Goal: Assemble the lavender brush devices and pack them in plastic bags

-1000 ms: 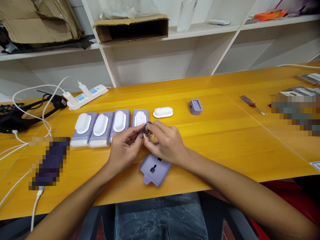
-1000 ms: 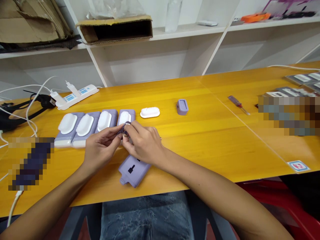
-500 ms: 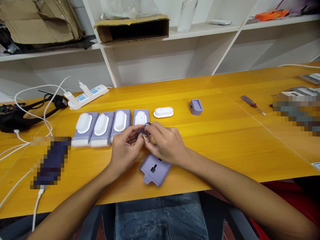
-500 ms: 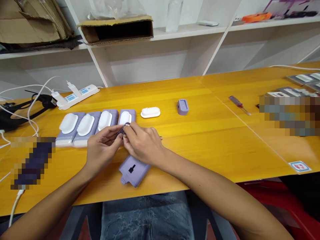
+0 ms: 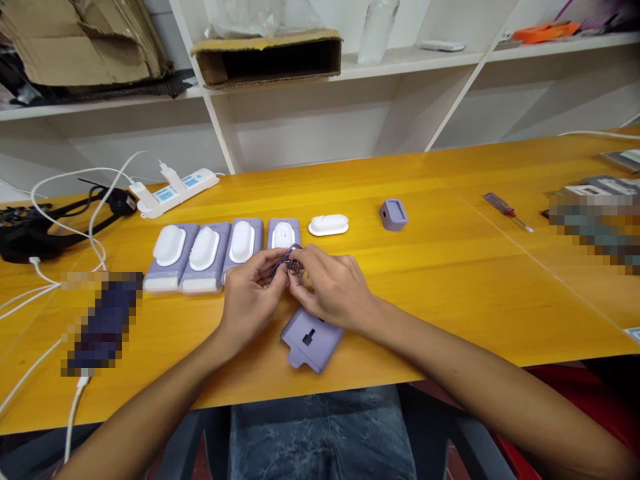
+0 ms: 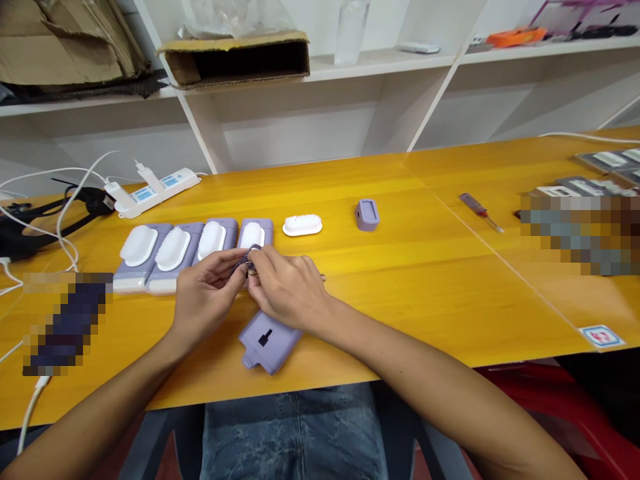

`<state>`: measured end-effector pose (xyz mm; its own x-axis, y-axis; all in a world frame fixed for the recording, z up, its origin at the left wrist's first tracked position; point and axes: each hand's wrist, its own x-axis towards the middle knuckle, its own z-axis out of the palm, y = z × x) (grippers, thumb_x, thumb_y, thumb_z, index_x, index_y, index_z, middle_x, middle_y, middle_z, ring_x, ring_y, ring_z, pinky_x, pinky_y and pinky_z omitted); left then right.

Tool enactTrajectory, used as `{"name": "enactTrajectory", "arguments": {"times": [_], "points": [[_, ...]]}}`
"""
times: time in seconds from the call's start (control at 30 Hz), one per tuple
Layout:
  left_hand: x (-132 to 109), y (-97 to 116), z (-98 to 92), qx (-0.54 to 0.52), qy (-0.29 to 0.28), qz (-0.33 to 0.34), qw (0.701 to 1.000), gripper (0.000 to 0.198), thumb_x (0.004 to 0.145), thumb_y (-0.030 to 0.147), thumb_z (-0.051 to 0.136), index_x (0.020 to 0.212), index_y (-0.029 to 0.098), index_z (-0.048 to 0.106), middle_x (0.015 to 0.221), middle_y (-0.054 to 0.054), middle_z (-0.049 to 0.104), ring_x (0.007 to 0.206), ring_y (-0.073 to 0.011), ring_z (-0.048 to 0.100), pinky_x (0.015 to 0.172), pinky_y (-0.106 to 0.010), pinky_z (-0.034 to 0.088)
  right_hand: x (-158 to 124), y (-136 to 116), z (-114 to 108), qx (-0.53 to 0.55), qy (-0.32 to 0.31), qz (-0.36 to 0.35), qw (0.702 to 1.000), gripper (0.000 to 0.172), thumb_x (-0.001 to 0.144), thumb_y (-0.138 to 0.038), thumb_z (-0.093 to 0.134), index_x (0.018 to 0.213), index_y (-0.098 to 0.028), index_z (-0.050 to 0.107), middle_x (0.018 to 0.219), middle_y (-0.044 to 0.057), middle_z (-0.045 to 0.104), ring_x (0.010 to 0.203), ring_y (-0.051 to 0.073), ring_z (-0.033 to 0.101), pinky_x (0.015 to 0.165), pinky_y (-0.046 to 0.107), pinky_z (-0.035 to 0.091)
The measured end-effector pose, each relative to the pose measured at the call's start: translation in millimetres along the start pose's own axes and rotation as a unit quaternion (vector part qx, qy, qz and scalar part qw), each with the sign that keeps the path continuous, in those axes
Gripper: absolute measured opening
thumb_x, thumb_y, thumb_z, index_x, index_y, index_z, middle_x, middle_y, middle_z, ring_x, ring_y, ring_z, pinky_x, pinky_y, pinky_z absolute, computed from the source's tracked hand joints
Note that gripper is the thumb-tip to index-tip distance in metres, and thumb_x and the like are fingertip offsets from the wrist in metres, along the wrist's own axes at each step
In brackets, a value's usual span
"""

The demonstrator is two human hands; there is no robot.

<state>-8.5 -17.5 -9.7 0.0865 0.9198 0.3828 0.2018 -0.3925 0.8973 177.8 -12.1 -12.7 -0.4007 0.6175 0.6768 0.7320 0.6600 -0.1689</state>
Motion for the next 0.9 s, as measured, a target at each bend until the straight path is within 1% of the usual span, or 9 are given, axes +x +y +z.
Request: {"name": "enactTrajectory", "arguments": {"times": [0.13, 0.27, 0.4, 0.6, 0.73, 0.9], "points": [[-1, -4, -1.1, 0.015, -0.013, 0.015, 1.000, 0.027, 0.105, 0.030, 0.073, 0.130, 0.019, 0.080, 0.126, -0.010, 0.087, 0.111, -0.0232, 0.086, 0.103, -0.036, 0.071, -1, 2, 1, 0.062, -0.008, 0.027, 0.998, 0.020, 0.107, -0.027, 0.059, 0.121, -0.017, 0.070, 0.107, 0.011, 0.083, 0.084, 0.023, 0.075, 0.066, 0.033, 0.046], [-2, -7, -1.4, 0.042, -0.007, 0.031, 0.999, 0.027, 0.106, 0.029, 0.072, 0.131, 0.021, 0.080, 0.121, -0.009, 0.087, 0.112, -0.0231, 0.086, 0.104, -0.035, 0.071, -2, 3, 3, 0.091, 0.004, 0.045, 0.995, 0.019, 0.107, -0.028, 0.062, 0.123, -0.019, 0.067, 0.111, 0.012, 0.084, 0.090, 0.024, 0.079, 0.071, 0.034, 0.052], [-3, -7, -1.3, 0.049, 0.000, 0.040, 0.998, 0.026, 0.106, 0.029, 0.072, 0.129, 0.021, 0.081, 0.122, -0.009, 0.087, 0.111, -0.0239, 0.086, 0.103, -0.036, 0.072, -2, 4, 1, 0.091, 0.000, 0.050, 0.995, 0.027, 0.105, -0.029, 0.064, 0.130, -0.020, 0.061, 0.112, 0.012, 0.085, 0.084, 0.024, 0.080, 0.067, 0.033, 0.051], [-2, -7, -1.9, 0.064, -0.017, 0.048, 0.997, 0.030, 0.107, 0.027, 0.070, 0.135, 0.022, 0.080, 0.126, -0.009, 0.087, 0.113, -0.0249, 0.086, 0.105, -0.038, 0.071, 0, 8, -2, 0.068, -0.014, 0.019, 0.997, 0.018, 0.110, -0.031, 0.061, 0.122, -0.018, 0.063, 0.104, 0.011, 0.085, 0.079, 0.024, 0.079, 0.063, 0.033, 0.049], [-2, -7, -3.3, 0.074, -0.023, 0.068, 0.995, 0.035, 0.106, 0.024, 0.070, 0.140, 0.023, 0.080, 0.130, -0.010, 0.086, 0.114, -0.0259, 0.086, 0.104, -0.039, 0.072, 0, 12, -1, 0.058, -0.016, 0.026, 0.998, 0.017, 0.110, -0.032, 0.062, 0.119, -0.019, 0.064, 0.106, 0.012, 0.084, 0.078, 0.023, 0.078, 0.064, 0.033, 0.048], [-1, -3, -4.3, 0.086, -0.037, 0.084, 0.992, 0.044, 0.104, 0.018, 0.067, 0.146, 0.024, 0.078, 0.135, -0.008, 0.085, 0.110, -0.0248, 0.086, 0.098, -0.039, 0.073, 0, 15, 0, 0.064, -0.012, 0.032, 0.997, 0.017, 0.109, -0.033, 0.064, 0.120, -0.019, 0.063, 0.109, 0.013, 0.084, 0.083, 0.025, 0.078, 0.066, 0.034, 0.049]]}}
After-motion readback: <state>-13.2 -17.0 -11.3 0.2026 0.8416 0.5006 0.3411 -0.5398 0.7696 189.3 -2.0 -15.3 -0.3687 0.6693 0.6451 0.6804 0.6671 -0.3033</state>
